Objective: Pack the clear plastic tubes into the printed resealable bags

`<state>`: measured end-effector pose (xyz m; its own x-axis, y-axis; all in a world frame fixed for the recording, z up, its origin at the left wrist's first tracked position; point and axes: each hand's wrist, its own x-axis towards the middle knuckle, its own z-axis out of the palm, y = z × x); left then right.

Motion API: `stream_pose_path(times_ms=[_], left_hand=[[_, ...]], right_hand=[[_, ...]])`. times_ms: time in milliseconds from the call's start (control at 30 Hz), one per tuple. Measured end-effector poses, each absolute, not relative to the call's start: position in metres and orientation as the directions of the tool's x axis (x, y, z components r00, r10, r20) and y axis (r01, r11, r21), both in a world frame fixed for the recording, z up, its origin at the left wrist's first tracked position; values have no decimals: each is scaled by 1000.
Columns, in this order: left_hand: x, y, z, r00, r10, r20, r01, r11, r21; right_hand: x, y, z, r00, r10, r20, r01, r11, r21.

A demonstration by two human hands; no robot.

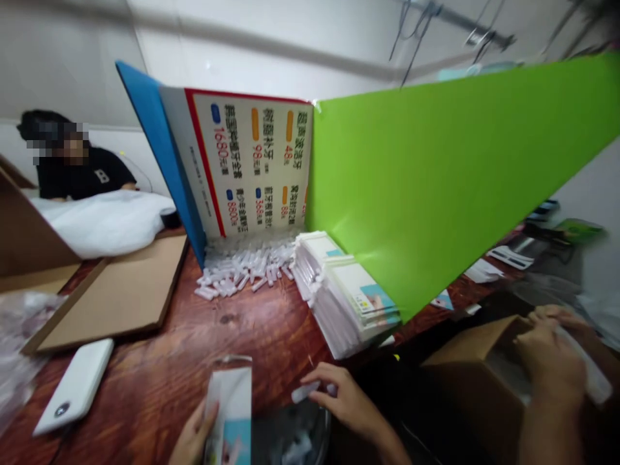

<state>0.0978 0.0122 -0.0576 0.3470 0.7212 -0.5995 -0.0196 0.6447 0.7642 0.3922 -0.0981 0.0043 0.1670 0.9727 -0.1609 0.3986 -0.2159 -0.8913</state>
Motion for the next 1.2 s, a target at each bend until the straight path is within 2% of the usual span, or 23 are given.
stream_pose_path(times_ms=[67,200,267,333,467,533,600,700,800,867,900,967,1067,1200], left_hand=[[89,14,-62,283,768,-575,-79,616,784],[82,18,-59,242,792,-560,-97,594,798],[82,21,-58,240,792,-561,-92,594,799],[83,24,-58,228,799,-557,-87,586,805],[83,32,-64,231,792,-565,-64,592,804],[81,34,-68,236,791,-565,-47,590,806],[79,34,-73,234,796,-559,-47,583,811],[74,33,-81,215,809,-548,-88,574,814],[72,32,-87,205,817,-539,-167,572,803],[71,34,-89,192,820,-540,-230,572,787],[71,36,-90,185,821,-540,-254,571,781],[70,38,-93,173,827,-535,-275,562,780],[69,39,-100,171,839,-516,-265,544,796],[74,39,-105,156,832,-532,-228,555,800]], right_hand=[[386,-101,0,123,970,-211,389,-243,-889],[372,-107,-25,173,952,-252,316,-296,-901],[367,-107,-37,161,947,-280,190,-308,-932],[363,-105,-43,138,942,-306,-9,-308,-951],[360,-98,-41,126,946,-298,-356,-238,-904],[359,-94,-39,129,946,-297,-442,-213,-871],[357,-91,-42,137,944,-301,-454,-210,-866],[351,-85,-50,130,943,-306,-301,-257,-918],[342,-67,-49,58,952,-301,-44,-299,-953],[338,-43,-36,-11,967,-253,158,-249,-956],[337,-27,-26,0,980,-201,247,-195,-949],[340,9,-5,134,990,-41,364,-87,-927],[353,64,16,370,921,121,424,-52,-904],[370,121,6,311,936,167,600,-57,-798]])
